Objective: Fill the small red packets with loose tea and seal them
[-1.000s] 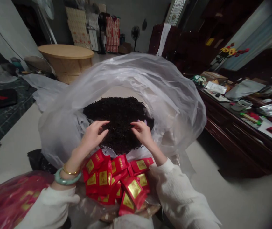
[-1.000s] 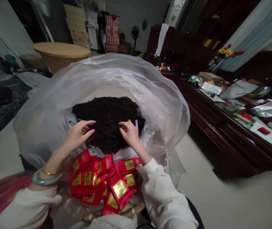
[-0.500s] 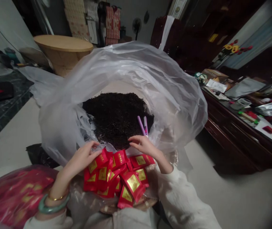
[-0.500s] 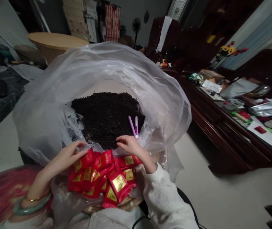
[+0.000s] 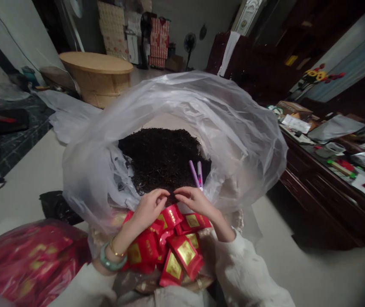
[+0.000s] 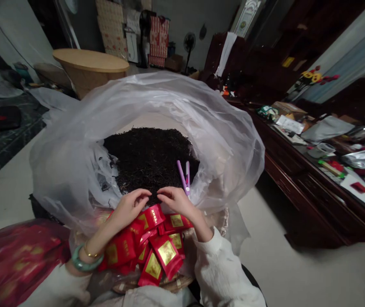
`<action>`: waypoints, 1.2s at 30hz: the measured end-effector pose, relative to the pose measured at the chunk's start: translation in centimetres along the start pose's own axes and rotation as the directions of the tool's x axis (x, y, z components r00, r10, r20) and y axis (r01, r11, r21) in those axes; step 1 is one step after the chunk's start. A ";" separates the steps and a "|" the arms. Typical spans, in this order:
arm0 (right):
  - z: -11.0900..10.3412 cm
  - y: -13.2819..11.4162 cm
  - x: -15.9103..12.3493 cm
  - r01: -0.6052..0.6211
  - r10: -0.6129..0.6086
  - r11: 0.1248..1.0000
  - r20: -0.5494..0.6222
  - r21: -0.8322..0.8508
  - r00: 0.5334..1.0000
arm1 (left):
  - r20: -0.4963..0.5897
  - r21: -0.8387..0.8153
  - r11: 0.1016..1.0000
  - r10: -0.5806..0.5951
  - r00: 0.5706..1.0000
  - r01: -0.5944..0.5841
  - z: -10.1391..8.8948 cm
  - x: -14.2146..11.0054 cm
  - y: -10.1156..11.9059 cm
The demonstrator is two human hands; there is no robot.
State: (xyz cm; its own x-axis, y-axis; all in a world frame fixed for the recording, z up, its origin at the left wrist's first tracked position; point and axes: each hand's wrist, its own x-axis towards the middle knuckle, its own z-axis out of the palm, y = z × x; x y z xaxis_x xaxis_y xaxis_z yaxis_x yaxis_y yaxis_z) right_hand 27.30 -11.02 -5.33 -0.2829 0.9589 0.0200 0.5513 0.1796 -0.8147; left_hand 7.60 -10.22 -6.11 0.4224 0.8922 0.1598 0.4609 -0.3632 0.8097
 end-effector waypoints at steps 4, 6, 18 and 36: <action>0.3 -0.5 -0.2 0.040 -0.038 0.998 0.038 -0.058 0.999 | -0.064 -0.012 0.999 0.032 0.997 -0.033 0.6 1.2 0.1; 0.0 -0.6 -0.7 0.044 -0.027 0.989 0.118 -0.141 0.993 | -0.067 -0.010 1.000 0.015 0.998 -0.015 0.4 1.3 0.0; 0.0 1.4 -5.9 -0.081 0.174 0.900 0.181 -0.429 0.968 | 0.070 -0.070 0.993 -0.094 0.993 0.099 -0.7 0.1 -1.2; 1.6 -3.5 -0.3 0.266 -0.316 0.948 -0.434 -0.173 0.844 | 0.152 -0.414 0.897 -0.101 0.983 0.156 -2.0 -0.1 1.4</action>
State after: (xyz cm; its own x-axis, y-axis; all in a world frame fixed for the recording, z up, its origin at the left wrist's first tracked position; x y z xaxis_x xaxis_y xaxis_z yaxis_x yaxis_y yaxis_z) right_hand 24.18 -12.31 -3.42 -0.0726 0.8478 0.5253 0.5831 0.4634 -0.6673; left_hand 6.65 -10.30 -3.84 0.4870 0.8734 -0.0107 0.1566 -0.0753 0.9848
